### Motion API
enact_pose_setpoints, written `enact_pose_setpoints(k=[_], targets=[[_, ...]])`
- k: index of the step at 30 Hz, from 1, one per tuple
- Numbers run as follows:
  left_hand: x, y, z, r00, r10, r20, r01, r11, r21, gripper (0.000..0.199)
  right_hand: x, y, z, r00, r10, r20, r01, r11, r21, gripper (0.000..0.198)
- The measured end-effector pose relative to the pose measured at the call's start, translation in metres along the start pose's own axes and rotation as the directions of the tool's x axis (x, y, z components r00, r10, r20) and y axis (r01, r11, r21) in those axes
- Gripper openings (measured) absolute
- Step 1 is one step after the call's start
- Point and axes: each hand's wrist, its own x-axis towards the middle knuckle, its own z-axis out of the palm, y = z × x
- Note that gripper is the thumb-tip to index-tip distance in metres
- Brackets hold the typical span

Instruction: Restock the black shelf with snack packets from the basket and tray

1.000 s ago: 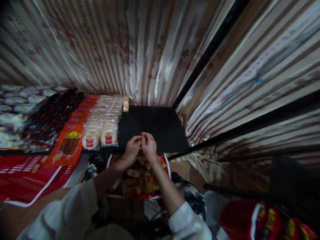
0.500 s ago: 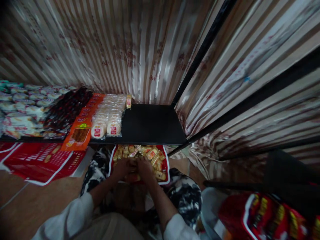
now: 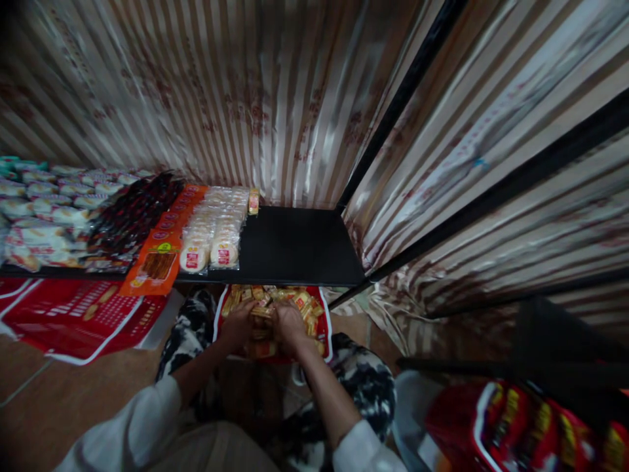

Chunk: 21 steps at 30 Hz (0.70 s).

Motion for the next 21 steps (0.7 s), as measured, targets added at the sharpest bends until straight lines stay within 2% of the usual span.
enact_pose_setpoints(k=[3,6,8,10,12,13,15,17,21], targets=[[0.006,-0.003,0.005,0.999,0.034,0.042,-0.027,0.986,-0.164,0.049,0.004,0.008,-0.013,0.998,0.054,-0.019,-0.050,0.979,0.196,0.026],[0.011,0.002,0.008,1.000,-0.012,0.023,0.018,0.952,-0.306,0.043,0.007,0.014,-0.024,0.992,0.116,-0.053,-0.082,0.898,0.433,0.024],[0.014,0.008,0.007,0.999,-0.036,0.001,0.034,0.926,-0.376,0.038,0.009,0.016,-0.030,0.979,0.189,-0.074,-0.101,0.771,0.628,0.031],[0.019,0.017,0.006,0.997,-0.078,0.004,0.070,0.865,-0.497,0.035,0.011,0.016,-0.034,0.962,0.268,-0.055,-0.112,0.571,0.813,0.042],[0.026,0.027,0.005,0.990,-0.133,0.038,0.126,0.744,-0.656,0.031,0.012,0.015,-0.036,0.954,0.298,-0.013,-0.107,0.381,0.919,0.048],[0.029,0.032,0.005,0.985,-0.164,0.055,0.153,0.674,-0.723,0.029,0.013,0.014,-0.037,0.955,0.296,-0.004,-0.097,0.326,0.940,0.048],[0.037,0.041,0.004,0.974,-0.216,0.065,0.180,0.570,-0.802,0.024,0.015,0.011,-0.037,0.960,0.280,-0.023,-0.064,0.298,0.953,0.044],[0.045,0.048,0.002,0.964,-0.259,0.059,0.187,0.505,-0.842,0.020,0.020,0.009,-0.036,0.959,0.274,-0.070,-0.020,0.314,0.949,0.039],[0.060,0.061,-0.008,0.956,-0.289,0.054,0.188,0.460,-0.868,0.021,0.037,0.005,-0.034,0.956,0.259,-0.139,0.047,0.329,0.943,0.035]])
